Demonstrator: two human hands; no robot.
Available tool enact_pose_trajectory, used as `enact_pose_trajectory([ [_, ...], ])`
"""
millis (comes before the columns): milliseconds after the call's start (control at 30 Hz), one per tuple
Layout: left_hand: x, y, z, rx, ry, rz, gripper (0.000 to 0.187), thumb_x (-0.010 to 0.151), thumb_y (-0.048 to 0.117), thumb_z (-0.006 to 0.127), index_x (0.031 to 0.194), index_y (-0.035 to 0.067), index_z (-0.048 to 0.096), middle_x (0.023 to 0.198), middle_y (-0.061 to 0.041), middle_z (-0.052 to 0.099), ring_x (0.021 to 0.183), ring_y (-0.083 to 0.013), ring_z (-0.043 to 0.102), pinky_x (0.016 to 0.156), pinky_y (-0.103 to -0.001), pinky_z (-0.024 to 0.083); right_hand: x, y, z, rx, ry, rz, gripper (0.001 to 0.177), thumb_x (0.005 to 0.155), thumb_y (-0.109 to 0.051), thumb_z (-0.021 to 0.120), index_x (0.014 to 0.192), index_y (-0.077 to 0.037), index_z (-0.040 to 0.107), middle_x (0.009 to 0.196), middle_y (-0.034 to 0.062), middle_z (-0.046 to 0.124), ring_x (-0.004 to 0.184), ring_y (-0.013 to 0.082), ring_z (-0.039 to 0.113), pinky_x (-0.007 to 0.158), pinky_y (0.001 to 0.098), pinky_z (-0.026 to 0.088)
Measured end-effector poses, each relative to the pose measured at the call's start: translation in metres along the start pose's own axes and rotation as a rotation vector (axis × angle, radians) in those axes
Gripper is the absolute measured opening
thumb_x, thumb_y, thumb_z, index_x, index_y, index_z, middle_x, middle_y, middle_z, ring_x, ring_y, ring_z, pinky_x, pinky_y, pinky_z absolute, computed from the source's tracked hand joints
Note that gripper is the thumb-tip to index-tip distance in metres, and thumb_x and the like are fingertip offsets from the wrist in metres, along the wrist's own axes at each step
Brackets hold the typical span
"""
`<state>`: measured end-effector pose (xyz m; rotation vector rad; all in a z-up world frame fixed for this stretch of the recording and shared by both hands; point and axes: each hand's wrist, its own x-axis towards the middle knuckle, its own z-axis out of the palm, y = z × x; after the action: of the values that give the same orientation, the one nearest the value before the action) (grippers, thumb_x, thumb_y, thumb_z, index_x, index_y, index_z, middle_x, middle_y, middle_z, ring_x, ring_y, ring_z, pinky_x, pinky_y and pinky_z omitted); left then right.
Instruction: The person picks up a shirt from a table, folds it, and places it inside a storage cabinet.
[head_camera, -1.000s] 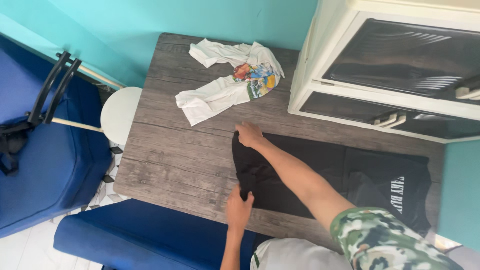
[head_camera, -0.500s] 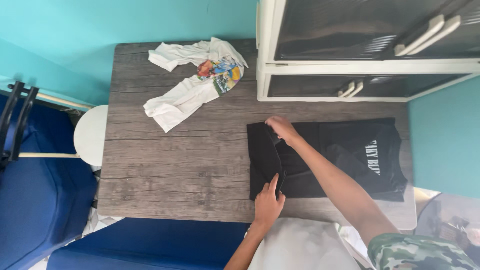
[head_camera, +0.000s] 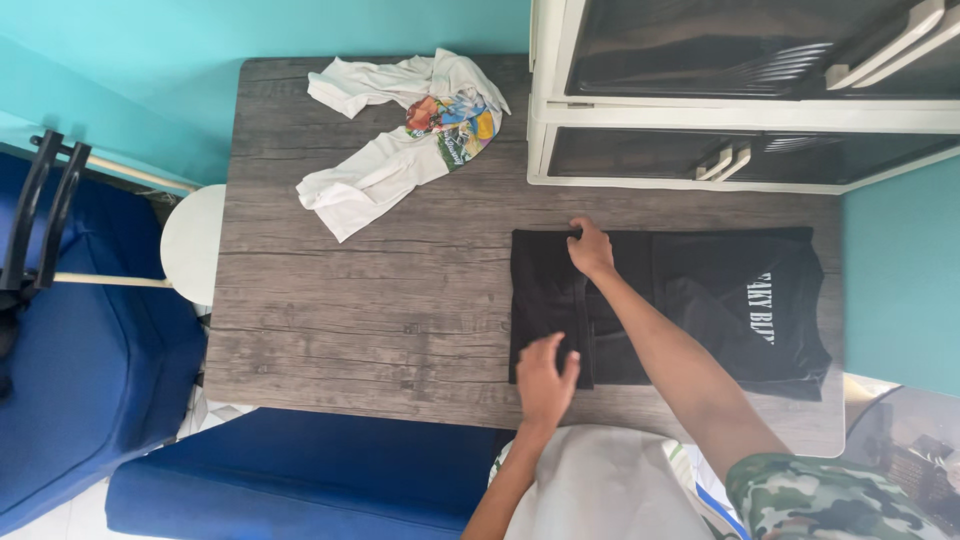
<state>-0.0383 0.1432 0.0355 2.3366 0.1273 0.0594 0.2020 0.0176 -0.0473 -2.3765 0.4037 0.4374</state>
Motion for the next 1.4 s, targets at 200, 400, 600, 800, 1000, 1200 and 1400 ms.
enact_pose_trajectory([
  [200,0.012,-0.040,-0.027,0.071,0.092,-0.358,0.053,0.096,0.042,0.066,0.134,0.005,0.060,0.121,-0.019,0.062,0.109,-0.0371,0.058,0.089,-0.048,0.050,-0.032,-0.042,-0.005,-0.322,0.054,-0.658,0.043,0.098,-0.021,0.064,0.140,-0.016,0.060,0.142,0.0161,0.055,0.134,0.0360,0.049,0.110,0.0559,0.039],
  [400,0.019,-0.061,-0.029,-0.025,-0.130,-0.506,0.041,0.094,0.041,0.067,0.124,0.014,0.068,0.109,-0.003,0.071,0.102,-0.0251,0.069,0.089,-0.040,0.054,-0.011,-0.084,0.012,-0.685,-0.175,-0.795,0.030,0.094,-0.032,0.068,0.120,-0.018,0.066,0.142,0.0131,0.049,0.144,0.0353,0.035,0.114,0.0610,0.029],
  [600,0.010,-0.059,-0.026,0.236,0.127,-0.161,0.042,0.093,0.028,0.066,0.130,0.010,0.064,0.132,-0.018,0.058,0.130,-0.0390,0.048,0.106,-0.056,0.037,-0.044,-0.076,0.025,-0.537,0.174,-0.885,0.046,0.105,-0.037,0.055,0.145,-0.013,0.054,0.152,0.0169,0.045,0.151,0.0348,0.029,0.122,0.0595,0.025],
  [800,-0.004,-0.063,0.032,0.296,-0.148,0.312,0.045,0.100,0.031,0.060,0.143,0.015,0.056,0.160,-0.018,0.042,0.152,-0.0399,0.032,0.121,-0.066,0.019,-0.078,-0.029,0.032,-0.664,-0.228,-1.046,0.061,0.103,-0.050,0.037,0.158,-0.024,0.031,0.166,0.0073,0.024,0.154,0.0257,0.015,0.124,0.0547,0.009],
  [1000,-0.006,-0.061,0.035,0.376,-0.156,0.258,0.057,0.098,0.036,0.060,0.153,0.027,0.051,0.164,-0.020,0.030,0.150,-0.0482,0.023,0.114,-0.076,0.017,-0.062,-0.022,0.038,-0.735,-0.284,-1.045,0.062,0.104,-0.054,0.034,0.159,-0.027,0.029,0.168,-0.0002,0.022,0.155,0.0194,0.013,0.126,0.0534,0.005],
  [1200,0.004,-0.044,0.016,0.290,-0.165,0.267,0.061,0.092,0.039,0.065,0.150,0.023,0.054,0.162,-0.024,0.030,0.147,-0.0517,0.022,0.108,-0.080,0.015,-0.037,-0.039,0.034,-0.701,-0.078,-0.921,0.063,0.104,-0.051,0.037,0.158,-0.019,0.033,0.167,0.0018,0.026,0.155,0.0233,0.018,0.125,0.0548,0.011],
  [1400,0.090,-0.051,0.007,0.145,-0.008,0.082,0.037,0.101,0.025,0.055,0.135,0.013,0.060,0.143,-0.008,0.060,0.146,-0.0301,0.046,0.122,-0.057,0.031,-0.054,-0.020,0.033,-0.542,0.204,-0.689,0.059,0.109,-0.036,0.040,0.161,-0.009,0.033,0.170,0.0096,0.028,0.159,0.0248,0.020,0.129,0.0525,0.014],
])
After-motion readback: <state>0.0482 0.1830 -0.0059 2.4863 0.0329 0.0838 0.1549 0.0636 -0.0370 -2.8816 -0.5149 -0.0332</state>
